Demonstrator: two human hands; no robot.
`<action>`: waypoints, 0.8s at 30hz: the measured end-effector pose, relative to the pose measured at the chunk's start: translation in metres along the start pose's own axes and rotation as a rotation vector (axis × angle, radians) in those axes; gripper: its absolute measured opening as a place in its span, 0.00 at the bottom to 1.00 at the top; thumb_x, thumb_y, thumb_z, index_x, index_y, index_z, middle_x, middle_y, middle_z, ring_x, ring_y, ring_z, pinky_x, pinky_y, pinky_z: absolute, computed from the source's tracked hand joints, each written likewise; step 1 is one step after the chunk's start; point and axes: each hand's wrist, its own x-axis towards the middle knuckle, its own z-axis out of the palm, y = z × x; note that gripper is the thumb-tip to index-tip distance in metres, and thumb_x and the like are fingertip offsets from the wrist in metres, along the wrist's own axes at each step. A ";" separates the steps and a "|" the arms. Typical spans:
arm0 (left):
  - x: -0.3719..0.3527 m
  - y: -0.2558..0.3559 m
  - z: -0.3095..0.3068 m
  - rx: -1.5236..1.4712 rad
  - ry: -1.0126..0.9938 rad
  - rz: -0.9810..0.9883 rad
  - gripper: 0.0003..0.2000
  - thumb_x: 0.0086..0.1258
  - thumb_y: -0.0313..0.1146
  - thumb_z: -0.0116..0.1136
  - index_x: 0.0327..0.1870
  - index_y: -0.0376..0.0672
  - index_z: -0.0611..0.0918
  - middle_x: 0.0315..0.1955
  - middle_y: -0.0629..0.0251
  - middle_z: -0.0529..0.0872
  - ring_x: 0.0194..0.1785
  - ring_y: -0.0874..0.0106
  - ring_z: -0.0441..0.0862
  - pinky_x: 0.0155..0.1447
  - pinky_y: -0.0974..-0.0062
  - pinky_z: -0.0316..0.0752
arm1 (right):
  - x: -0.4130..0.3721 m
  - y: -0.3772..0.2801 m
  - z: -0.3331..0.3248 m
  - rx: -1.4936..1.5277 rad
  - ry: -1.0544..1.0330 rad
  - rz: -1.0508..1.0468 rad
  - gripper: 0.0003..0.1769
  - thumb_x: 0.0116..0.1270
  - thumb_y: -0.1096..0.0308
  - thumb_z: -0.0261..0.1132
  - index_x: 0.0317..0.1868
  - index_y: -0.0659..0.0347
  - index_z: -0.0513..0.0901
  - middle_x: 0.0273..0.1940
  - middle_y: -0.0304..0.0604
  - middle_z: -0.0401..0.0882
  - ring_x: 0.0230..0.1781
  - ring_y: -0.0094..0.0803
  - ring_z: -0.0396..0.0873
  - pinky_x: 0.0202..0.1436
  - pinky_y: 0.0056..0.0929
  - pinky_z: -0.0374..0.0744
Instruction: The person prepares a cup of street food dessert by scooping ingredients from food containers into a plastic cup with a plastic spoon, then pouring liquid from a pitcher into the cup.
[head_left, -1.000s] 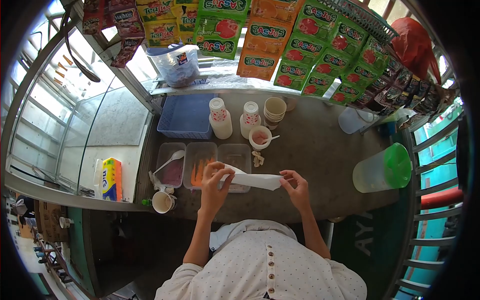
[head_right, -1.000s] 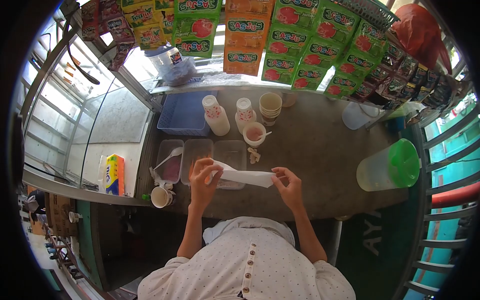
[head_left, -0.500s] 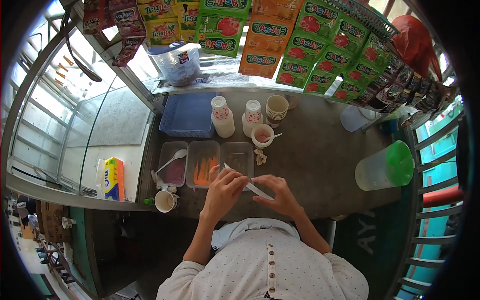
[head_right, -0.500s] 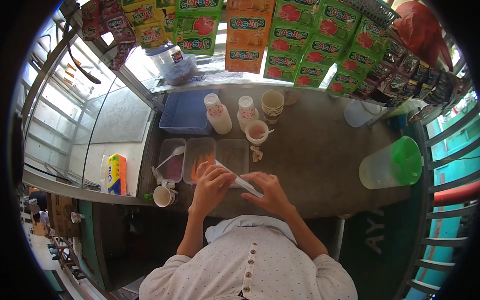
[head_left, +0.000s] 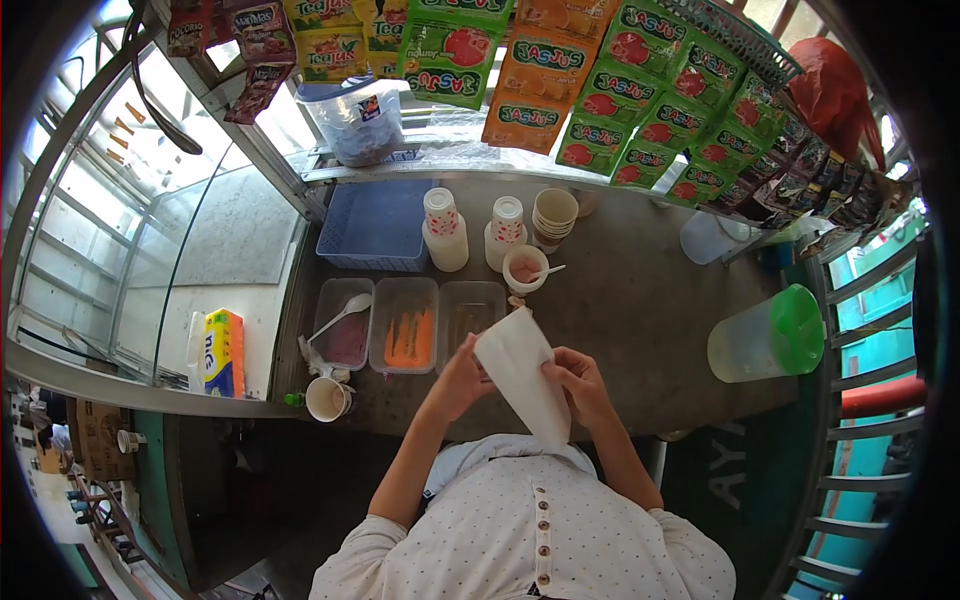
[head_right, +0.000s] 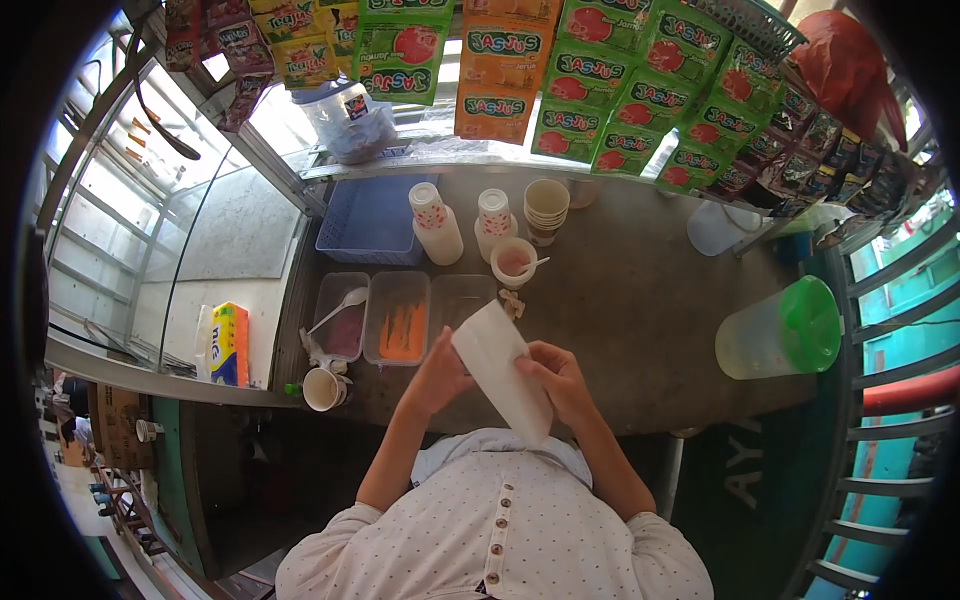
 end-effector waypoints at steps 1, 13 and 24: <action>0.000 -0.007 -0.001 -0.051 0.062 -0.103 0.27 0.75 0.52 0.41 0.67 0.43 0.65 0.53 0.58 0.79 0.56 0.69 0.78 0.57 0.65 0.73 | 0.001 0.002 -0.001 0.000 0.001 0.001 0.09 0.64 0.67 0.65 0.41 0.63 0.83 0.33 0.36 0.83 0.31 0.18 0.79 0.36 0.18 0.76; -0.006 -0.009 0.010 0.438 0.108 0.220 0.13 0.70 0.37 0.59 0.42 0.34 0.83 0.35 0.68 0.86 0.40 0.83 0.78 0.48 0.83 0.71 | 0.009 0.013 -0.010 -0.060 0.268 -0.081 0.13 0.64 0.71 0.65 0.48 0.67 0.81 0.37 0.38 0.83 0.36 0.19 0.79 0.42 0.18 0.76; -0.009 -0.004 0.002 0.497 0.189 0.319 0.15 0.67 0.32 0.61 0.51 0.33 0.81 0.34 0.67 0.85 0.39 0.81 0.80 0.47 0.82 0.74 | 0.006 -0.001 0.004 -0.227 0.290 -0.239 0.26 0.59 0.74 0.67 0.60 0.60 0.74 0.34 0.38 0.83 0.34 0.17 0.78 0.43 0.16 0.74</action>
